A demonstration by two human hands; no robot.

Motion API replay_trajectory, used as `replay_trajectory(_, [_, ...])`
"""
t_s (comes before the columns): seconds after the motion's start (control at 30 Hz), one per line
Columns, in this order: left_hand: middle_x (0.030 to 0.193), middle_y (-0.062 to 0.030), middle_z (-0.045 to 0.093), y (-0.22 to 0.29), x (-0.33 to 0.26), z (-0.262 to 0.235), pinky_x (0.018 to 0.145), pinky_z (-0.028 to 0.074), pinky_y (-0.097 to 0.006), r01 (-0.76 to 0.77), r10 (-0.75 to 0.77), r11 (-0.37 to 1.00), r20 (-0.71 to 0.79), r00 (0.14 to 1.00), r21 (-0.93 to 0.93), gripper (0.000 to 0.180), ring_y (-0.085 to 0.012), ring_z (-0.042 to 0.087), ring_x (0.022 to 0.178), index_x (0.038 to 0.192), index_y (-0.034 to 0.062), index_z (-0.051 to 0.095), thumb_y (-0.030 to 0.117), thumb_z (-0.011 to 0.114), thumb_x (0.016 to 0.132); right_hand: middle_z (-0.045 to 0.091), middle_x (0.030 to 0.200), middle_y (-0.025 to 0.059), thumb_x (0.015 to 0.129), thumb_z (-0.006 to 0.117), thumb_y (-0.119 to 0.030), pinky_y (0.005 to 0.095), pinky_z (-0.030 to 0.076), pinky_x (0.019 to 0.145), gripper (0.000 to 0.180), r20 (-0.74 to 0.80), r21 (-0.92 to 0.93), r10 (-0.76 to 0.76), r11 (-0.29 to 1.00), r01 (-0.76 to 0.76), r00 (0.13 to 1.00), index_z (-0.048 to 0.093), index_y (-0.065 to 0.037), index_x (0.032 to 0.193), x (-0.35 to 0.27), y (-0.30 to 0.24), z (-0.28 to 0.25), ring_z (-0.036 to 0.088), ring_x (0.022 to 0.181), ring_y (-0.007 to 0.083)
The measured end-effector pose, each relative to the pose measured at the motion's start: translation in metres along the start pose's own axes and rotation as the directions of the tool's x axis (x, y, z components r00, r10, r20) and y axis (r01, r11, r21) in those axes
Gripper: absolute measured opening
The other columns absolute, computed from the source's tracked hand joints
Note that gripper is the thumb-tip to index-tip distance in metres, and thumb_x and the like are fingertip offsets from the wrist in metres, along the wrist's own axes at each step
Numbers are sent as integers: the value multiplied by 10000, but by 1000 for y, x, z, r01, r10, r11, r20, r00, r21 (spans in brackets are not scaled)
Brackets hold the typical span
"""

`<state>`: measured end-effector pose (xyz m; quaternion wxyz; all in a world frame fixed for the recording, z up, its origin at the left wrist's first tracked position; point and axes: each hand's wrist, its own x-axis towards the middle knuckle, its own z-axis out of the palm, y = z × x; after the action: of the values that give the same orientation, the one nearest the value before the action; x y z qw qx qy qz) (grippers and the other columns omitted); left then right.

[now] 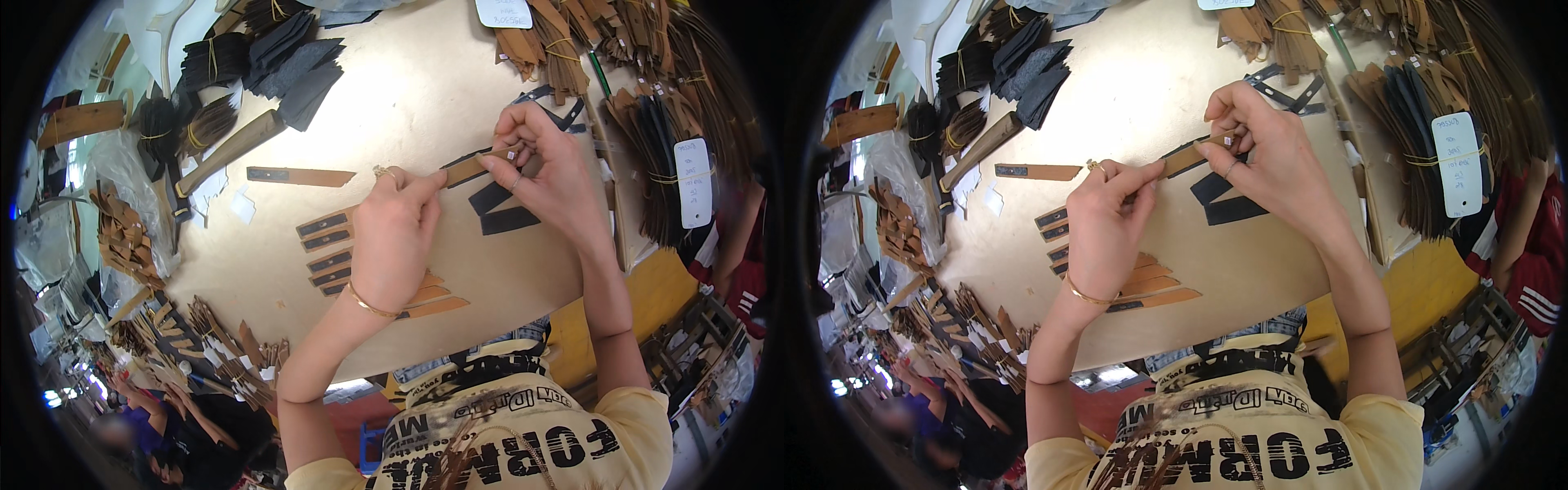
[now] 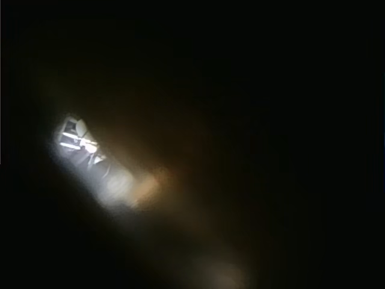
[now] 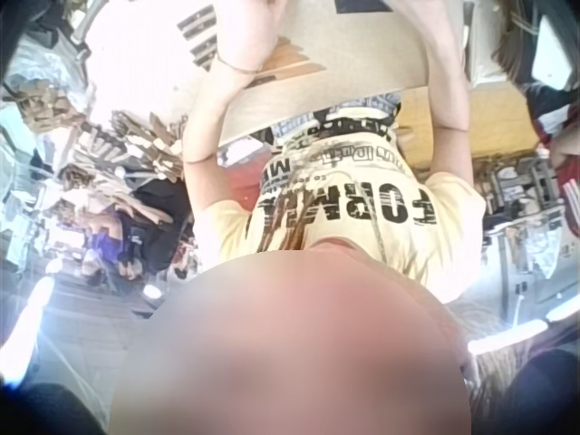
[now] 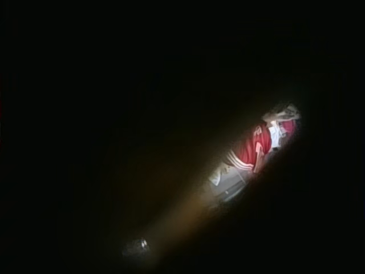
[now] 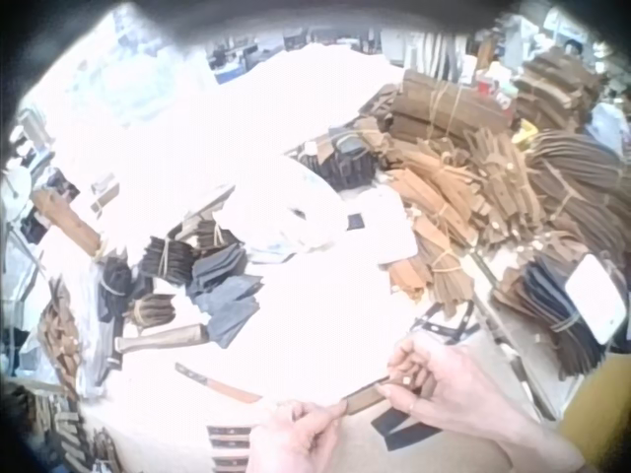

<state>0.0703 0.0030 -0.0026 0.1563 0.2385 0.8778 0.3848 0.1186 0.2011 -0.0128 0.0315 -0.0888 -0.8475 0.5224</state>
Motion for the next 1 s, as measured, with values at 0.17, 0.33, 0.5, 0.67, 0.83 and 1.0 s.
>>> replay_trajectory(0.17, [835, -128, 585, 8, -5, 9, 581, 510, -358, -66, 71, 972, -14, 997, 225, 233, -277, 618, 652, 1074, 40, 716, -11, 658, 854, 604, 790, 33, 831, 736, -32, 257, 448, 587, 322, -20, -15, -2, 1000, 2, 1000, 564, -40, 1102, -5, -4, -6, 556, 666, 117])
replay_trajectory(0.33, [997, -196, 574, 15, -9, 9, 641, 572, -385, -89, 48, 933, 125, 991, 349, 373, -337, 675, 813, 1189, -59, 601, -49, 587, 816, 595, 778, 38, 847, 710, -12, 270, 433, 571, 351, -35, -66, -19, 998, 17, 999, 552, -37, 1159, -8, -7, -10, 542, 648, 124])
replay_trajectory(0.5, [1009, -202, 575, 16, -9, 10, 642, 575, -381, -97, 53, 921, 125, 991, 378, 372, -336, 678, 827, 1191, -72, 593, -55, 582, 820, 620, 801, -10, 845, 723, -46, 226, 399, 655, 355, -15, -28, 88, 996, -88, 996, 546, -48, 1153, -7, -6, -10, 512, 702, 81])
replay_trajectory(0.67, [876, -163, 587, 15, -8, 13, 575, 524, -401, -72, 75, 936, 6, 997, 345, 260, -327, 640, 682, 1109, 13, 684, -22, 631, 857, 609, 766, 33, 854, 693, -8, 256, 411, 574, 335, -43, -17, 33, 999, -34, 999, 506, -33, 1130, -5, -4, -9, 532, 655, 112])
replay_trajectory(0.83, [876, -165, 585, 16, -8, 13, 576, 525, -400, -60, 61, 937, 9, 998, 345, 260, -329, 643, 685, 1110, 15, 685, -23, 627, 859, 600, 745, 55, 856, 682, 2, 277, 416, 526, 319, -49, -46, 8, 999, -10, 999, 489, -28, 1109, -6, -1, -7, 549, 629, 128])
replay_trajectory(1.0, [984, -196, 578, 18, -8, 9, 632, 576, -376, -97, 55, 917, 116, 992, 387, 361, -334, 677, 811, 1183, -69, 605, -56, 583, 823, 596, 741, 51, 856, 678, 3, 287, 421, 525, 331, -51, -76, 5, 997, -9, 999, 476, -34, 1115, -5, -2, -6, 546, 605, 144])
